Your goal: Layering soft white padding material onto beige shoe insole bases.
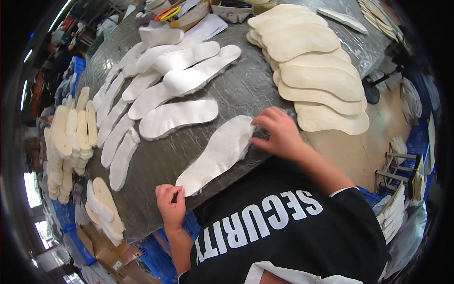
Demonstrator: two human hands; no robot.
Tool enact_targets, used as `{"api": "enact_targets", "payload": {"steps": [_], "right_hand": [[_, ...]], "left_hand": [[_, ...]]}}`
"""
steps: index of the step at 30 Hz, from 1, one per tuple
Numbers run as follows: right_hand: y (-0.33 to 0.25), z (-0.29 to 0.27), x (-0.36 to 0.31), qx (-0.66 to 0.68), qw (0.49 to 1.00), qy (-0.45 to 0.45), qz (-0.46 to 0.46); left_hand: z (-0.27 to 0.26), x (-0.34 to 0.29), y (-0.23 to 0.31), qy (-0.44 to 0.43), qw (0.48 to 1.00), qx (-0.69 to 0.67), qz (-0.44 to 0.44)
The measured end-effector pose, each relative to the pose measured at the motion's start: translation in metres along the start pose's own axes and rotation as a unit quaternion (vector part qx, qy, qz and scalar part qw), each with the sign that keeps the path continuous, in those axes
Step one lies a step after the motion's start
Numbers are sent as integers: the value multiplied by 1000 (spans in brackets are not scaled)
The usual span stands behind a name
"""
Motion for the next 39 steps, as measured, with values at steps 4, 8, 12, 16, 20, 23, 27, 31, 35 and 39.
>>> {"api": "enact_targets", "payload": {"steps": [4, 8, 12, 16, 20, 23, 27, 31, 35, 39], "right_hand": [[9, 15, -15, 3, 1000, -2, 21], [25, -42, -45, 3, 991, 126, 44], [45, -112, -90, -193, 969, 106, 113], [76, -150, -107, -261, 947, 112, 147], [101, -170, -100, -216, 933, 242, 153], [76, -130, -63, -256, 953, 152, 49], [78, -91, -59, -258, 960, 68, 89], [75, -87, -65, -262, 955, 59, 124], [81, -84, -72, -288, 945, 60, 142], [82, -80, -73, -284, 947, 53, 141]], "left_hand": [[-1, 1, -48, -36, 986, -54, -152], [-25, -1, -73, 47, 977, -102, -183], [-16, 37, -9, 13, 997, -65, -38], [60, 86, 121, -124, 967, -25, 221], [148, 119, 223, -164, 899, -80, 399], [201, 142, 264, -149, 886, -74, 432], [245, 156, 271, -141, 873, 76, 462], [259, 151, 265, -111, 820, 130, 547], [248, 169, 271, -237, 828, 66, 503], [254, 165, 267, -218, 802, 109, 545]]}}
Point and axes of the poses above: each hand's wrist, its own x-axis towards the middle knuckle, its own z-axis out of the palm, y = z × x, the point moved 7 cm from there along x, towards the middle knuckle, and after that the axes turned 7 degrees about -z, right-handed, at the moved point
